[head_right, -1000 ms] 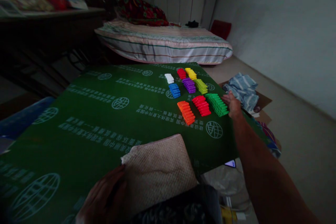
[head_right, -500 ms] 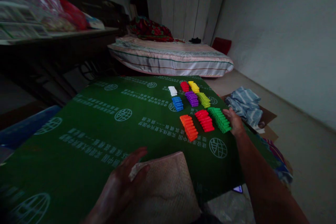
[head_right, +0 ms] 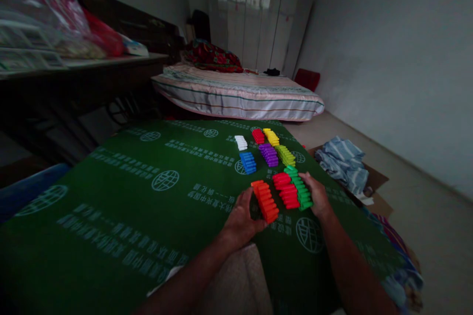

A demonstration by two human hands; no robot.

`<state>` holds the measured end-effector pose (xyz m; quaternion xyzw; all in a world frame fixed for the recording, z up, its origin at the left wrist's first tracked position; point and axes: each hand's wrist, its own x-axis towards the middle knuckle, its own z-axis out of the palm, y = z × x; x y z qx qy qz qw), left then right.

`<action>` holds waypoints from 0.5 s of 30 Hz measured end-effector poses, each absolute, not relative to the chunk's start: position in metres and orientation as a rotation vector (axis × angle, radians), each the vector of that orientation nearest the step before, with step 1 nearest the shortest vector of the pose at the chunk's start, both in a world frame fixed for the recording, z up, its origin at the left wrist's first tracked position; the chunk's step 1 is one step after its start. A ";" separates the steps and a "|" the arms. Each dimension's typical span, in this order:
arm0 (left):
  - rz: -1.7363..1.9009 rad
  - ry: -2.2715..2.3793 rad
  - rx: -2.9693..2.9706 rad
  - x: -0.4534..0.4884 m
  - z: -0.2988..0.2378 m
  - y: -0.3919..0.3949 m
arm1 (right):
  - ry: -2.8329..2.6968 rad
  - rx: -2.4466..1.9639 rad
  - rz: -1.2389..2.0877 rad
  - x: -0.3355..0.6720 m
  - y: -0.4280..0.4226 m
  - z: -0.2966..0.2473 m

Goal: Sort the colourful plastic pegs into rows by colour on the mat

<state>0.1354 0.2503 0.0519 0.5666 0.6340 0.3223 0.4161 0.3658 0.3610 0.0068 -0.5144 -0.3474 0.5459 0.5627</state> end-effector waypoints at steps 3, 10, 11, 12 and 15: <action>0.709 1.643 1.458 0.144 0.049 0.257 | -0.817 -1.179 1.256 0.339 0.352 0.005; 0.913 1.713 1.418 0.120 0.040 0.260 | -0.754 -1.045 1.284 0.270 0.337 0.006; 0.974 1.711 1.393 0.111 0.041 0.260 | -0.739 -1.028 1.292 0.260 0.335 0.007; 1.026 1.713 1.372 0.102 0.042 0.260 | -0.735 -1.011 1.302 0.250 0.333 0.009; 1.124 1.749 1.308 0.068 0.041 0.263 | -0.793 -0.988 1.333 0.219 0.324 0.017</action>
